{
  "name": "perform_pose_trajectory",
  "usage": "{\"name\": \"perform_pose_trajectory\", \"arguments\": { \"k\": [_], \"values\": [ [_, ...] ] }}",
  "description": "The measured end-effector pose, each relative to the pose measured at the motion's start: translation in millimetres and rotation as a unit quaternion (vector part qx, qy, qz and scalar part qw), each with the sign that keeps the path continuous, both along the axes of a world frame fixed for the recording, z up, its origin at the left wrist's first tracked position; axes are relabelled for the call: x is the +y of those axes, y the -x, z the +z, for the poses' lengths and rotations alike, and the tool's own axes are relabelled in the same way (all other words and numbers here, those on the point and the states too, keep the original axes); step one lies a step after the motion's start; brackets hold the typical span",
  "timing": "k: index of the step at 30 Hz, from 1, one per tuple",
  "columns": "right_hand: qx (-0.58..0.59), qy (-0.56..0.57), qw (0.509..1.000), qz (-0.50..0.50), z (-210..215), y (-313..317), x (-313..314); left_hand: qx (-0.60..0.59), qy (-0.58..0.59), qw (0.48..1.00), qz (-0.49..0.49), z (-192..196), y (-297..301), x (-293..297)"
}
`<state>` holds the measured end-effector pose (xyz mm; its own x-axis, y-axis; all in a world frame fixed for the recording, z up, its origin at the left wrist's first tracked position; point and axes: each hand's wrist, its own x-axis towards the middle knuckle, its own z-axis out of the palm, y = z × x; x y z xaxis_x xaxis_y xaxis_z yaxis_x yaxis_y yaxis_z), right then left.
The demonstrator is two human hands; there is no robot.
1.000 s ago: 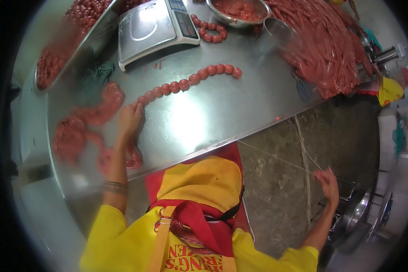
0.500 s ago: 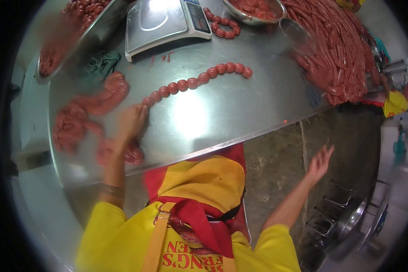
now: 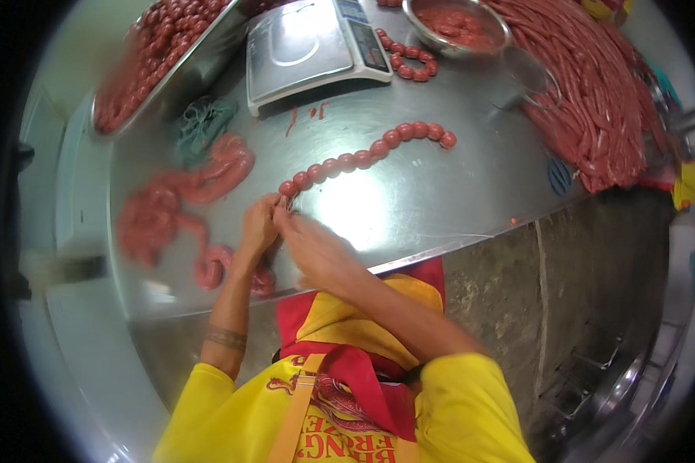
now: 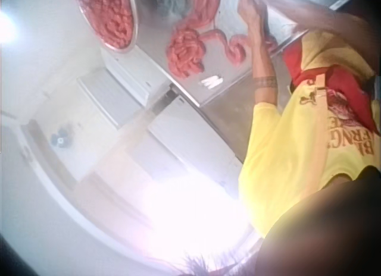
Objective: The person forms linked sausage segments by pinching and twisting a long sausage casing on a stainless steel table. They use scissors to cut the casing into shorter sections and continue shaping the segments by hand.
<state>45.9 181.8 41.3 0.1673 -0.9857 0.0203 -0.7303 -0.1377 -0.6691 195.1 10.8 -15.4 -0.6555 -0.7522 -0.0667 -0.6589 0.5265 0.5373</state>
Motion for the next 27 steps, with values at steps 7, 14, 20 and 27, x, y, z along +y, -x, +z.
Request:
{"name": "perform_pose_trajectory", "arguments": {
  "k": [7,14,20,27],
  "values": [
    [-0.220,-0.380,0.760,-0.479,49,223,442,0.042,0.018,0.999,-0.026,-2,5,-7],
    [-0.739,-0.123,0.466,-0.471,-74,234,628,-0.082,0.073,0.973,-0.202,23,3,-8],
    [-0.731,0.204,0.496,-0.422,-88,415,302,-0.055,0.038,0.987,-0.145,24,-10,7],
    [0.318,-0.218,0.897,-0.218,-14,180,-104,-0.004,0.050,0.994,-0.097,14,-14,25]
  ]
}}
